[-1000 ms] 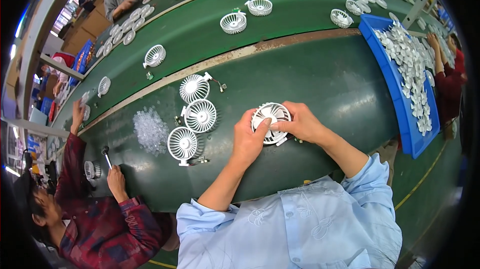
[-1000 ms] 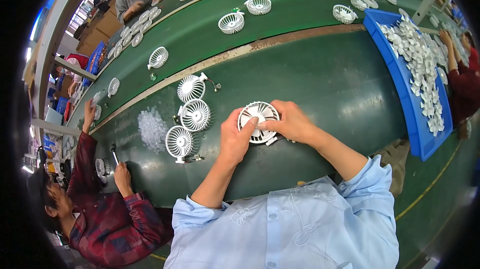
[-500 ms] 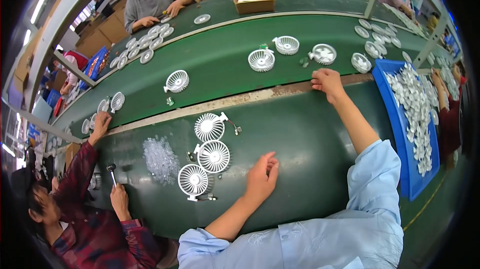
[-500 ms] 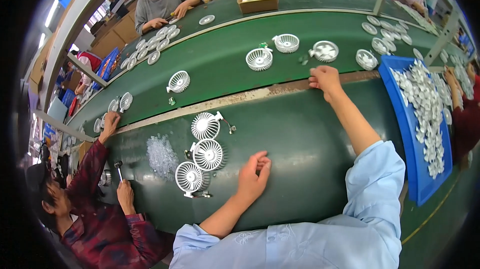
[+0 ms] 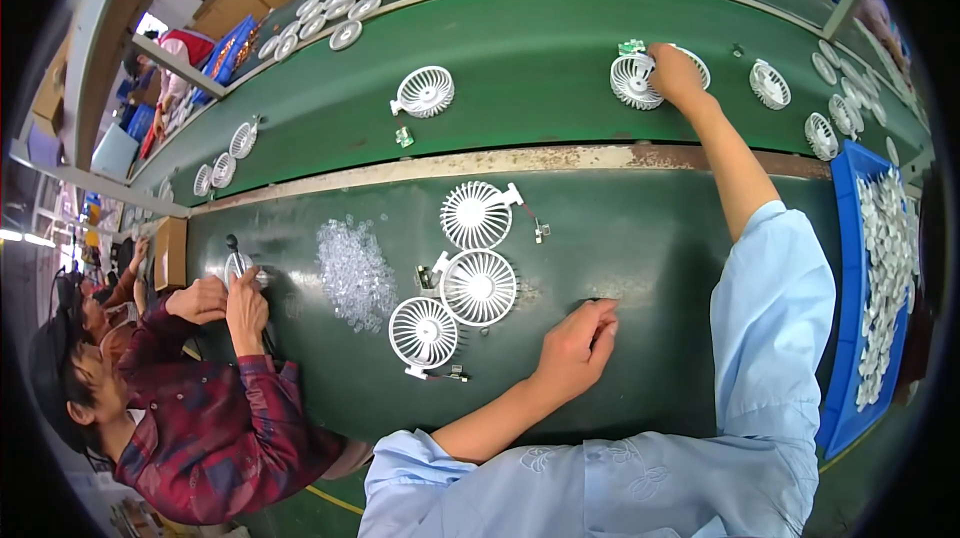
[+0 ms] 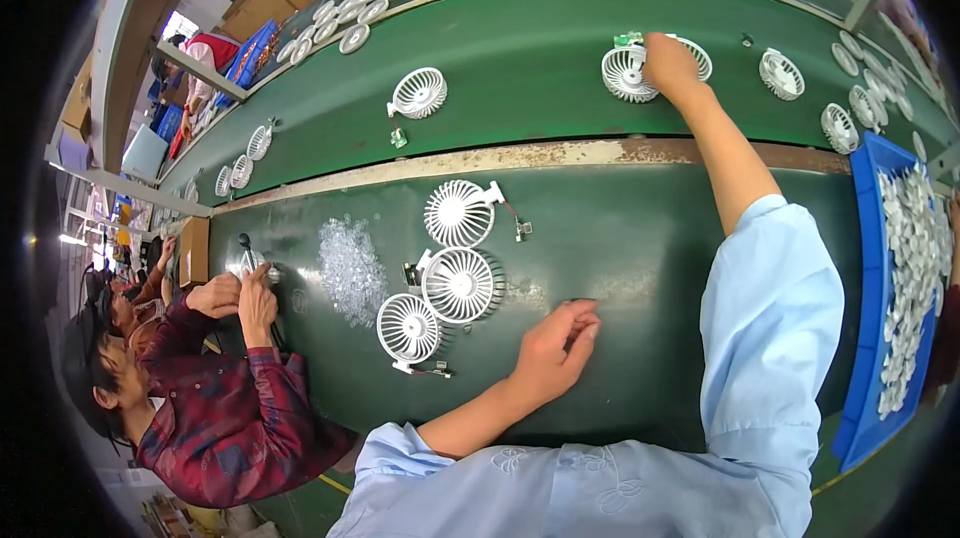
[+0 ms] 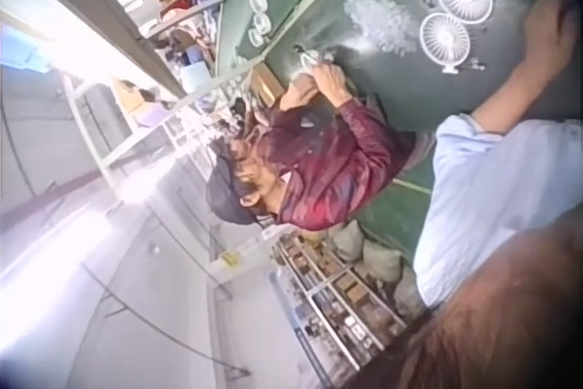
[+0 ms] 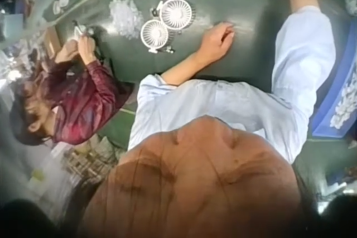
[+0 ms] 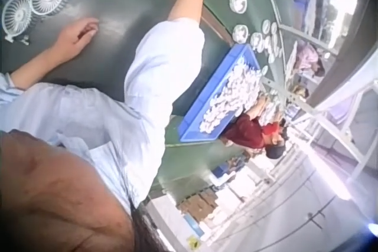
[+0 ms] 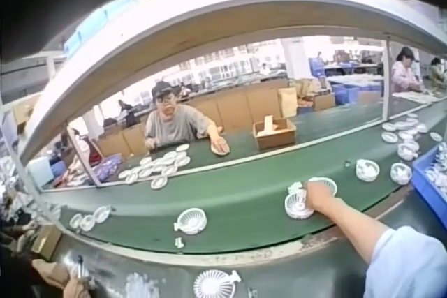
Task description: The person assembles small fans by fitting fan blades into fan housings by hand, then places the assembled units onto the conveyor belt.
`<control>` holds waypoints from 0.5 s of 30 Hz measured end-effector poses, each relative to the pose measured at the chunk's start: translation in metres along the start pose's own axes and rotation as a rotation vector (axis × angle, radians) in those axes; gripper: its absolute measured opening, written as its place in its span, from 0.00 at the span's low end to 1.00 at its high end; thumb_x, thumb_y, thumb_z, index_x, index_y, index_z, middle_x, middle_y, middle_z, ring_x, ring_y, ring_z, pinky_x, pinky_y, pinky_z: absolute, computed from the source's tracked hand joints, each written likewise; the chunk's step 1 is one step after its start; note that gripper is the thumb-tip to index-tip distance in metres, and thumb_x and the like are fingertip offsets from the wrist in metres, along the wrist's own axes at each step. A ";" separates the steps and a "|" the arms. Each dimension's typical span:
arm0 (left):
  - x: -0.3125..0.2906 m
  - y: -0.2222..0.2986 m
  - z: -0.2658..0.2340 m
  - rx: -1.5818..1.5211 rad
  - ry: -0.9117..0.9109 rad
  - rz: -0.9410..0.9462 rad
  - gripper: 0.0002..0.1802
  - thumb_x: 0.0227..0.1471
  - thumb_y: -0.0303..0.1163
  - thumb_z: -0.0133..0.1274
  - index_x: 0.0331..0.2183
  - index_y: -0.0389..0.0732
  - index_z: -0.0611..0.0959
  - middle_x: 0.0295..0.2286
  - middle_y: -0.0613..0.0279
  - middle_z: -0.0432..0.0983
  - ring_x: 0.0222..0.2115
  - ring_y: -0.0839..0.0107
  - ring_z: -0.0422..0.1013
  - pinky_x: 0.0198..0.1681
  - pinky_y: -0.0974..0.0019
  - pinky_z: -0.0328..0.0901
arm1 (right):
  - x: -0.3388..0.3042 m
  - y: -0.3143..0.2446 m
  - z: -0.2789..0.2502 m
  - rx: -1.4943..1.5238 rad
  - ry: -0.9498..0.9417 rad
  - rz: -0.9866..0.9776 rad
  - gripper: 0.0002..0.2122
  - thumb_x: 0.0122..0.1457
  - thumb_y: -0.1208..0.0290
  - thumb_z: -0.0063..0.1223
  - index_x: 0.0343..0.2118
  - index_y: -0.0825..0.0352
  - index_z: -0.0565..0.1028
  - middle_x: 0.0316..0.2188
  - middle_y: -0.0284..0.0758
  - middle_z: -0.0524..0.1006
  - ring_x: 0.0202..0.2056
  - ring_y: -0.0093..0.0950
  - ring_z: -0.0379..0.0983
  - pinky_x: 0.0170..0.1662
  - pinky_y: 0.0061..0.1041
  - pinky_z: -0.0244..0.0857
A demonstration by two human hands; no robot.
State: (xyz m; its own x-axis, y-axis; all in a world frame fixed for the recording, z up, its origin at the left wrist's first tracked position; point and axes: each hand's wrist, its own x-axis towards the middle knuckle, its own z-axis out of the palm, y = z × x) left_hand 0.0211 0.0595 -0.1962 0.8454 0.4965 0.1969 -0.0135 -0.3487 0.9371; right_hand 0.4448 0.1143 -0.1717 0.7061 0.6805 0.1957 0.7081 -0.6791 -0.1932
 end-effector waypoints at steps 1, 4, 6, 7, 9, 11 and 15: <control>-0.001 0.000 -0.001 0.001 -0.001 0.007 0.14 0.51 0.22 0.53 0.43 0.35 0.76 0.29 0.56 0.76 0.27 0.62 0.75 0.31 0.65 0.69 | -0.005 0.000 -0.001 0.022 0.053 0.012 0.11 0.49 0.79 0.50 0.37 0.68 0.77 0.35 0.48 0.79 0.40 0.46 0.75 0.43 0.42 0.68; -0.004 -0.002 -0.004 0.026 -0.034 0.007 0.14 0.53 0.22 0.53 0.44 0.34 0.75 0.31 0.57 0.77 0.30 0.71 0.76 0.34 0.70 0.71 | -0.022 -0.008 -0.021 0.013 0.101 0.053 0.10 0.49 0.81 0.49 0.35 0.68 0.76 0.34 0.50 0.78 0.40 0.47 0.75 0.43 0.44 0.67; -0.004 -0.004 -0.002 0.031 -0.040 0.006 0.14 0.54 0.23 0.53 0.44 0.35 0.75 0.31 0.57 0.77 0.30 0.70 0.75 0.35 0.69 0.70 | -0.050 -0.017 -0.047 0.084 0.142 -0.068 0.12 0.48 0.81 0.49 0.37 0.66 0.77 0.35 0.49 0.78 0.41 0.46 0.75 0.43 0.44 0.67; -0.005 -0.005 0.002 0.035 -0.051 -0.003 0.13 0.55 0.24 0.52 0.44 0.35 0.76 0.31 0.56 0.77 0.30 0.69 0.75 0.35 0.68 0.70 | -0.069 -0.029 -0.063 0.105 0.155 -0.065 0.14 0.48 0.80 0.50 0.39 0.63 0.78 0.36 0.46 0.79 0.42 0.44 0.75 0.44 0.43 0.68; -0.006 -0.005 0.007 0.103 -0.014 0.005 0.12 0.56 0.25 0.51 0.44 0.36 0.76 0.30 0.58 0.77 0.31 0.70 0.75 0.35 0.68 0.69 | -0.105 -0.052 -0.081 0.239 0.118 -0.134 0.20 0.46 0.83 0.48 0.45 0.62 0.78 0.39 0.44 0.80 0.43 0.44 0.75 0.47 0.38 0.69; -0.006 -0.010 0.003 0.157 -0.032 0.006 0.12 0.56 0.27 0.52 0.43 0.37 0.77 0.30 0.59 0.77 0.30 0.73 0.74 0.34 0.69 0.69 | -0.134 -0.077 -0.070 0.297 0.097 -0.266 0.19 0.50 0.80 0.45 0.46 0.64 0.77 0.41 0.45 0.79 0.44 0.42 0.75 0.48 0.38 0.68; -0.007 -0.009 -0.001 0.044 -0.022 -0.051 0.13 0.56 0.25 0.52 0.43 0.33 0.76 0.31 0.61 0.77 0.30 0.76 0.73 0.35 0.72 0.68 | -0.209 -0.119 -0.079 0.495 -0.078 -0.412 0.15 0.48 0.75 0.53 0.42 0.66 0.75 0.37 0.47 0.76 0.43 0.46 0.72 0.47 0.42 0.66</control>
State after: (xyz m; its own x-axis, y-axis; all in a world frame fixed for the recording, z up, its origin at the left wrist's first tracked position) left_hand 0.0148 0.0599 -0.2055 0.8557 0.4974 0.1426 0.0530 -0.3584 0.9321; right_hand 0.2133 0.0313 -0.1135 0.3614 0.8889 0.2816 0.8249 -0.1639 -0.5411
